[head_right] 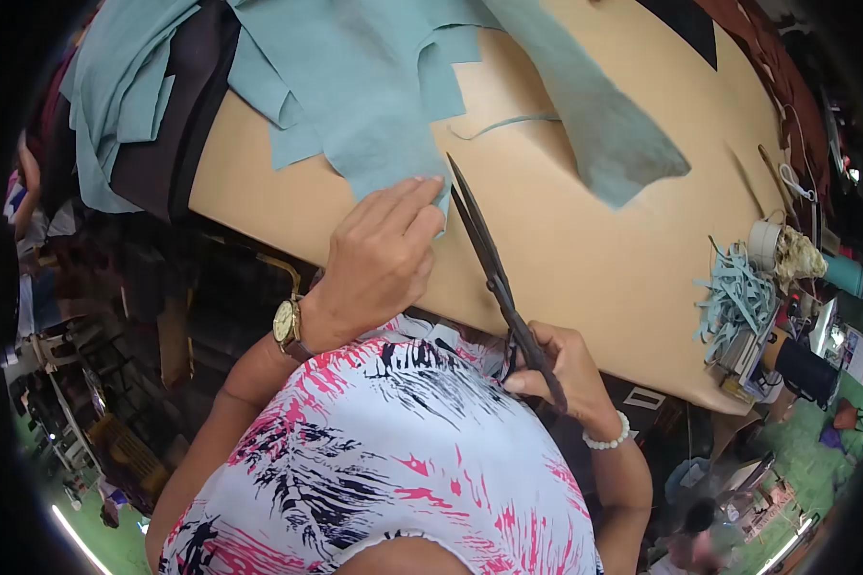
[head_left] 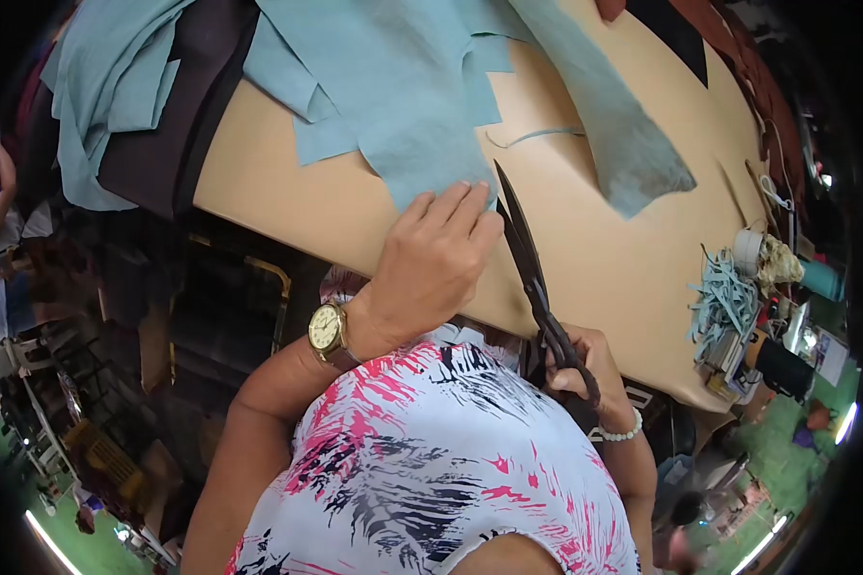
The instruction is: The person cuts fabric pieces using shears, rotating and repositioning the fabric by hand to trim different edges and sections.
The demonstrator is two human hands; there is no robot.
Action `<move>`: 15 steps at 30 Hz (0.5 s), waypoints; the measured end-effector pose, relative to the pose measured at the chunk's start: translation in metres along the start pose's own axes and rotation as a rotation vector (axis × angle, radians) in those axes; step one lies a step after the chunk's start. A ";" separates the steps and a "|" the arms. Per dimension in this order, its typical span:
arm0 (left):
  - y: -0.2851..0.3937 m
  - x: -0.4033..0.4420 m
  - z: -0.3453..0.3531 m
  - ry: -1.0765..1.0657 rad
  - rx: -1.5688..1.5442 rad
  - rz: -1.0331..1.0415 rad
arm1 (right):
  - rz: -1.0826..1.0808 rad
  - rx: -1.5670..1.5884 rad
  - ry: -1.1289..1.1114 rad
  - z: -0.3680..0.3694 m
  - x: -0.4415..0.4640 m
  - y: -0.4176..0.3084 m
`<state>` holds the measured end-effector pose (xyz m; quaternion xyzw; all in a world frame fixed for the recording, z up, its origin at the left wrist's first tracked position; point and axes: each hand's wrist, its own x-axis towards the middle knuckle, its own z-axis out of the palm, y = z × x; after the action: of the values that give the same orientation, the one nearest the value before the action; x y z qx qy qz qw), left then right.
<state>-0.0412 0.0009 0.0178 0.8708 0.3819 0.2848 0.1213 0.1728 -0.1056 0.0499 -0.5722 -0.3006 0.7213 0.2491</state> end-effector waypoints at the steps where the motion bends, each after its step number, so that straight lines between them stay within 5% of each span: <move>1: 0.000 0.000 -0.001 -0.004 0.009 0.004 | 0.014 0.026 0.000 0.004 0.003 -0.003; 15: 0.003 0.000 -0.019 -0.160 0.019 -0.042 | -0.025 -0.023 -0.026 0.009 0.025 -0.010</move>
<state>-0.0502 -0.0014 0.0343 0.8837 0.3918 0.2081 0.1490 0.1586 -0.0831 0.0416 -0.5618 -0.3192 0.7220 0.2473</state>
